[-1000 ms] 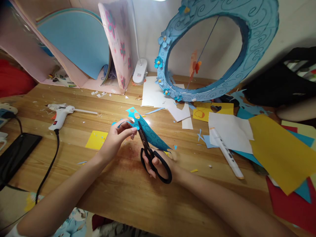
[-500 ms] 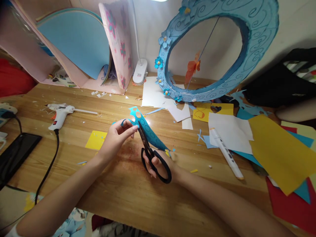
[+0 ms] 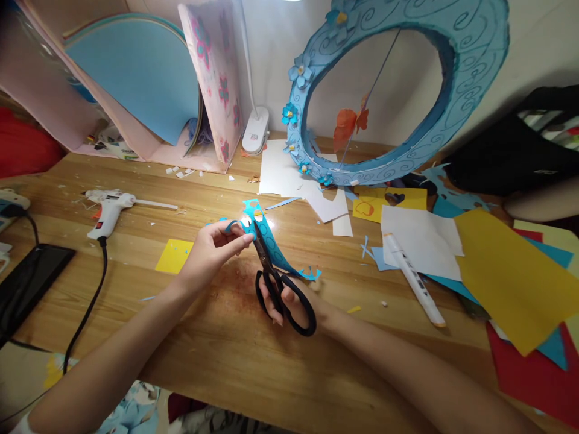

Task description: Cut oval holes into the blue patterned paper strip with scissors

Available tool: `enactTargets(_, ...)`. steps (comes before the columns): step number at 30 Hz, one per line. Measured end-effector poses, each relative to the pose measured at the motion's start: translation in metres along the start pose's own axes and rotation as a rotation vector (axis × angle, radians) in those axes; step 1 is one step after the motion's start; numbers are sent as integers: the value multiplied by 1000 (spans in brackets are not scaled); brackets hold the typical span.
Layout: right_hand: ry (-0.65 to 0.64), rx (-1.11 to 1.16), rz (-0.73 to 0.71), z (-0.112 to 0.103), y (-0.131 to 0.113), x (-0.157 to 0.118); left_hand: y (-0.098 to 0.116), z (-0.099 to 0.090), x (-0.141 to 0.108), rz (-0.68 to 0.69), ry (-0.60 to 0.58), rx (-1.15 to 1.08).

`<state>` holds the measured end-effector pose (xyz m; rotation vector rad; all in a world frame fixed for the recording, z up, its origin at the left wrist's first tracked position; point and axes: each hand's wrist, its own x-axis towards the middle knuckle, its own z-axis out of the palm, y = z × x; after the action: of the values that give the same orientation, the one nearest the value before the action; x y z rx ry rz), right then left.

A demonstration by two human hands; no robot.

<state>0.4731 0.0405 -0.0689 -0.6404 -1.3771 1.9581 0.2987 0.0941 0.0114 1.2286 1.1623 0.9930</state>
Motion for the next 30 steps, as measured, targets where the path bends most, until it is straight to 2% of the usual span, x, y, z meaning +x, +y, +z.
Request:
enactTargets(7, -3, 22, -23, 1, 2, 3, 0, 0, 1, 3, -17, -5)
enactTargets(16, 61, 30, 7, 7, -7, 6, -1, 2, 1, -36, 12, -92)
enactTargets(21, 44, 36, 11, 6, -7, 6, 3, 1, 1, -55, 19, -105)
enactTargets(30, 42, 13, 5, 3, -4, 3, 5, 0, 1, -16, 16, -92)
